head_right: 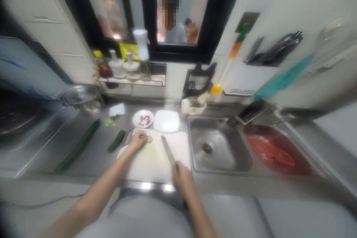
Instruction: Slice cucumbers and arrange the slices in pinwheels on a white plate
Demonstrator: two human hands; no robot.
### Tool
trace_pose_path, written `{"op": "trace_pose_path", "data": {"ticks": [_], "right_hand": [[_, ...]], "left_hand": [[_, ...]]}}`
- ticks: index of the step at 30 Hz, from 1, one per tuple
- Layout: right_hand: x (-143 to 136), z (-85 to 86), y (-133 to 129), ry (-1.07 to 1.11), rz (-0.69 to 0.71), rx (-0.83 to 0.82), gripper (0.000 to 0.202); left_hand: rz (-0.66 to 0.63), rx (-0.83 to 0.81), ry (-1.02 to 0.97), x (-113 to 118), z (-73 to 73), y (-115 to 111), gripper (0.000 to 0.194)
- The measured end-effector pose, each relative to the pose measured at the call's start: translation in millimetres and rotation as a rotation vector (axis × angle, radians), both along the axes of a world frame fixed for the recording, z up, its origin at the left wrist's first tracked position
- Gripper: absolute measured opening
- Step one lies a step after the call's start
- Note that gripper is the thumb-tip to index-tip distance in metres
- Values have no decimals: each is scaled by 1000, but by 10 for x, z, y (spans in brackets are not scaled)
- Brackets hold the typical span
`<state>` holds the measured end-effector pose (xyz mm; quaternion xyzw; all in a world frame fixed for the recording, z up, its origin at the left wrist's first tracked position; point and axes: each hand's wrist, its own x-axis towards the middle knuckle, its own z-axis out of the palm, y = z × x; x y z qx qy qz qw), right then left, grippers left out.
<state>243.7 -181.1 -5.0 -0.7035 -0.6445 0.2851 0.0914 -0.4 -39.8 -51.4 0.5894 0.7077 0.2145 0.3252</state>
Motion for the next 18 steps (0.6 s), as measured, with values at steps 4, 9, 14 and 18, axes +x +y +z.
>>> {"op": "trace_pose_path", "data": {"ticks": [4,9,14,18], "right_hand": [[-34,75,-28,-18,20,-21,24],[-72,118,-92,-57,91,-43,24],[-98,93,-114,-124,189,-58,24],[-101,54,-102,-158,242,-70,25]], "left_hand": [[-6,-30,-1,40,-61,-143,7],[-32,-11,76,66,-105,-228,9],[-55,46,192,40,-94,-235,15],[-60,32,232,32,-60,-218,15]]}}
